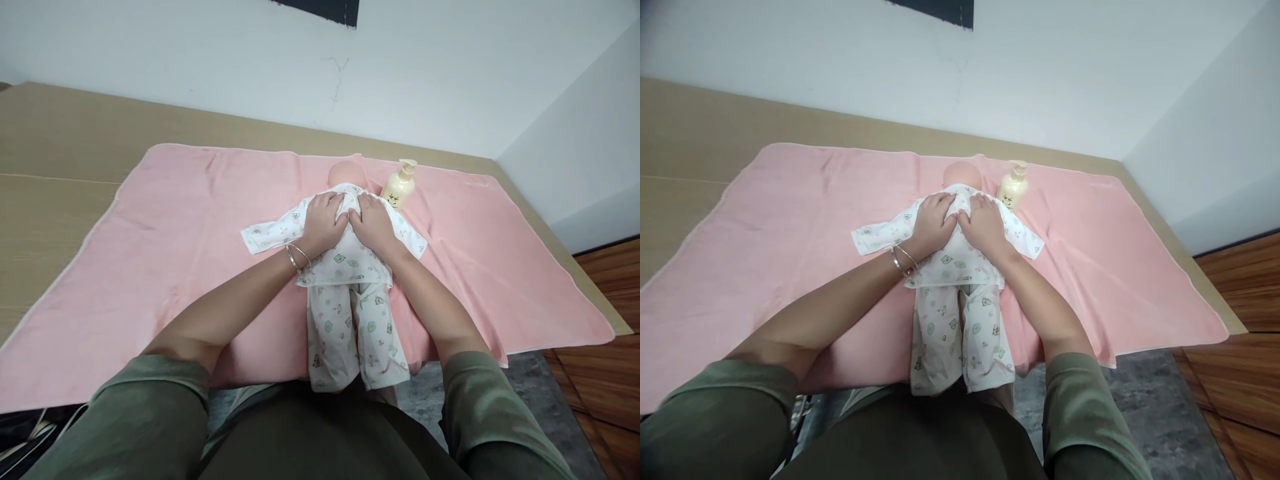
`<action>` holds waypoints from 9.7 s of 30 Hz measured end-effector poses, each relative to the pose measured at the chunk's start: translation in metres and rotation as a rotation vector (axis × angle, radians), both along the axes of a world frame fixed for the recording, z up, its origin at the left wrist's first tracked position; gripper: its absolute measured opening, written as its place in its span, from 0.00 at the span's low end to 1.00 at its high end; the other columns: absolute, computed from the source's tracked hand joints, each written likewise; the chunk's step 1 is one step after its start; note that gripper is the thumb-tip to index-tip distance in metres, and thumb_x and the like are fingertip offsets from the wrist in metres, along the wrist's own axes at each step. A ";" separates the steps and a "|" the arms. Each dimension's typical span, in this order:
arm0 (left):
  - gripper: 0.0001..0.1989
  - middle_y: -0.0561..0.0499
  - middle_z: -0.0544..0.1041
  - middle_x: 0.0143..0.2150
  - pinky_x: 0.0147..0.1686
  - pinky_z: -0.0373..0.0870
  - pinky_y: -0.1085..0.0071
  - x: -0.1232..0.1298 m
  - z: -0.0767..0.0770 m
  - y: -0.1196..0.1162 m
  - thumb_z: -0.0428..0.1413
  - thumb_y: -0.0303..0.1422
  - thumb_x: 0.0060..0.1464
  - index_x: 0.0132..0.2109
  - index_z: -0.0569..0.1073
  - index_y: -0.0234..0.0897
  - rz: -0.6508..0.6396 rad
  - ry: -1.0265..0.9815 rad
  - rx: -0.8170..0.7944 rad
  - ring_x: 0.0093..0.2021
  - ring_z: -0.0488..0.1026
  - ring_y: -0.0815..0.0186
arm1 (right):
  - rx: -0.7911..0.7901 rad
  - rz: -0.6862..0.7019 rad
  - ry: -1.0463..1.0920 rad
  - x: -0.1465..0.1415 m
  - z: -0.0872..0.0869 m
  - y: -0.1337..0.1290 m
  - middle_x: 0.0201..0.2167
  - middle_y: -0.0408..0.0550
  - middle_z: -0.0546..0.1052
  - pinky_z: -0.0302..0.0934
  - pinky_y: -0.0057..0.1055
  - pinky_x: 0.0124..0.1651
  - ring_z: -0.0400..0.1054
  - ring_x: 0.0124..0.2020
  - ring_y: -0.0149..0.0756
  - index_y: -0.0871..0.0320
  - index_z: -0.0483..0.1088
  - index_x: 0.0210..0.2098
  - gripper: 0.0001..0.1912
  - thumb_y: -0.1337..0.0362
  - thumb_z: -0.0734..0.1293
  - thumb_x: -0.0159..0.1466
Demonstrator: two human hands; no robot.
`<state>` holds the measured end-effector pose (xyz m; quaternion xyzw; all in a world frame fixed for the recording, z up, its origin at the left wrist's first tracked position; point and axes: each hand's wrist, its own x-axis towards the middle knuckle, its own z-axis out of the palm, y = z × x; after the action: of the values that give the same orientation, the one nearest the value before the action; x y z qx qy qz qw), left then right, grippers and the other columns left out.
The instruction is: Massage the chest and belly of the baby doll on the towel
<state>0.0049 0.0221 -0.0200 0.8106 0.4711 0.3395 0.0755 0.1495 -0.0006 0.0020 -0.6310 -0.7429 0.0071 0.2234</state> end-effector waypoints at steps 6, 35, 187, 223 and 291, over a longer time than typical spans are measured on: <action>0.24 0.38 0.73 0.58 0.62 0.62 0.53 0.000 -0.002 0.001 0.46 0.33 0.58 0.59 0.70 0.30 -0.004 -0.009 0.002 0.60 0.67 0.51 | 0.014 0.004 0.007 0.001 -0.001 0.000 0.62 0.67 0.70 0.52 0.49 0.68 0.62 0.65 0.54 0.71 0.65 0.59 0.25 0.62 0.57 0.68; 0.25 0.38 0.73 0.58 0.62 0.62 0.53 0.001 0.001 -0.001 0.46 0.34 0.58 0.60 0.70 0.30 0.004 -0.016 -0.009 0.59 0.67 0.51 | 0.004 0.017 0.031 0.002 -0.002 0.000 0.62 0.67 0.70 0.51 0.51 0.68 0.61 0.65 0.55 0.72 0.65 0.59 0.26 0.61 0.56 0.68; 0.24 0.37 0.68 0.65 0.68 0.52 0.42 -0.005 -0.017 -0.007 0.47 0.34 0.58 0.60 0.66 0.32 -0.031 -0.108 0.063 0.68 0.60 0.48 | -0.028 0.112 -0.081 -0.012 0.013 -0.039 0.65 0.58 0.68 0.52 0.49 0.71 0.55 0.70 0.47 0.66 0.67 0.61 0.24 0.67 0.54 0.69; 0.21 0.43 0.71 0.64 0.67 0.55 0.45 -0.006 -0.012 -0.009 0.44 0.31 0.61 0.57 0.71 0.37 -0.129 -0.050 0.112 0.67 0.62 0.51 | -0.131 0.109 -0.034 -0.003 0.020 -0.020 0.67 0.61 0.64 0.50 0.49 0.72 0.53 0.71 0.47 0.68 0.64 0.62 0.24 0.65 0.53 0.69; 0.23 0.40 0.68 0.65 0.68 0.52 0.48 -0.007 -0.007 -0.006 0.46 0.35 0.59 0.59 0.69 0.35 -0.082 -0.045 0.029 0.67 0.61 0.51 | -0.130 0.135 0.044 0.009 0.004 -0.004 0.71 0.57 0.58 0.42 0.51 0.74 0.46 0.74 0.45 0.65 0.56 0.68 0.30 0.63 0.53 0.68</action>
<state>-0.0019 0.0156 -0.0272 0.8224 0.4308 0.3611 0.0882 0.1584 -0.0046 0.0058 -0.5922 -0.7767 0.0844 0.1973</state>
